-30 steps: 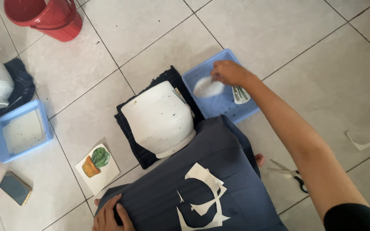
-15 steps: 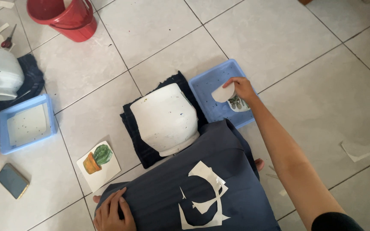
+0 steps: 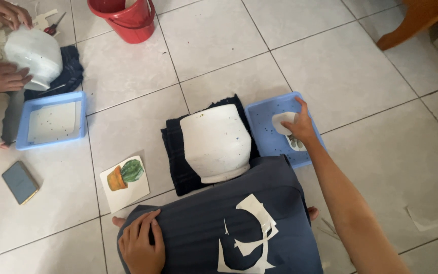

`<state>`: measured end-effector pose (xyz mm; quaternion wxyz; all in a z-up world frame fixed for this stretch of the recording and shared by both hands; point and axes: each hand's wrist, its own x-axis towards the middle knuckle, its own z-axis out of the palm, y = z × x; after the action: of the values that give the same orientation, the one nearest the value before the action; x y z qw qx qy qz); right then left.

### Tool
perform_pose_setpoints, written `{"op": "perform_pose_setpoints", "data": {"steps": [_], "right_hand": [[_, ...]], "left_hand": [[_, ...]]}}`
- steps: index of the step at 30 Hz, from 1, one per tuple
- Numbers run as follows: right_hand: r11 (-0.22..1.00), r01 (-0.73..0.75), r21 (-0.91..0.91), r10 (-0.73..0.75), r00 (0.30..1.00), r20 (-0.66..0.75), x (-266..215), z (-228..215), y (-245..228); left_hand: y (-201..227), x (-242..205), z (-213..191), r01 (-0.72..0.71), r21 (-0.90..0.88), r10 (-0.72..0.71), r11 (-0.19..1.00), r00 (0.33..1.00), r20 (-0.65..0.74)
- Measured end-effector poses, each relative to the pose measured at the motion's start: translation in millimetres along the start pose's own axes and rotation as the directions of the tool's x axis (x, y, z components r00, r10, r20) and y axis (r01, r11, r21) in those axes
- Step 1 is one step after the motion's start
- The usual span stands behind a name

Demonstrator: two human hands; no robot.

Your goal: Cutting a cactus sticker from a sheet with scissors and soaking it in water for application.

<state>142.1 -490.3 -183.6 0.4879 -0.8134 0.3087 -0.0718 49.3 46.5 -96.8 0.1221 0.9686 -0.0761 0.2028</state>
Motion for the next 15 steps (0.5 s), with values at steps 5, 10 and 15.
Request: {"op": "perform_pose_setpoints", "data": {"steps": [5,10,15], "right_hand": [[0.994,0.085,-0.073,-0.087,0.996,-0.032,46,17,69],[0.982,-0.01,0.188,-0.005,0.997,0.083,17,13,32],[0.978,0.0,0.206,-0.039,0.982,0.186,-1,12,13]], "left_hand": [[10,0,-7,0.069,0.022,-0.07,0.997,0.997,0.02],[9,3,-3,0.107,0.025,-0.108,0.994,0.992,0.063],[2,-2,5,0.105,0.044,-0.108,0.994,0.991,0.074]]}}
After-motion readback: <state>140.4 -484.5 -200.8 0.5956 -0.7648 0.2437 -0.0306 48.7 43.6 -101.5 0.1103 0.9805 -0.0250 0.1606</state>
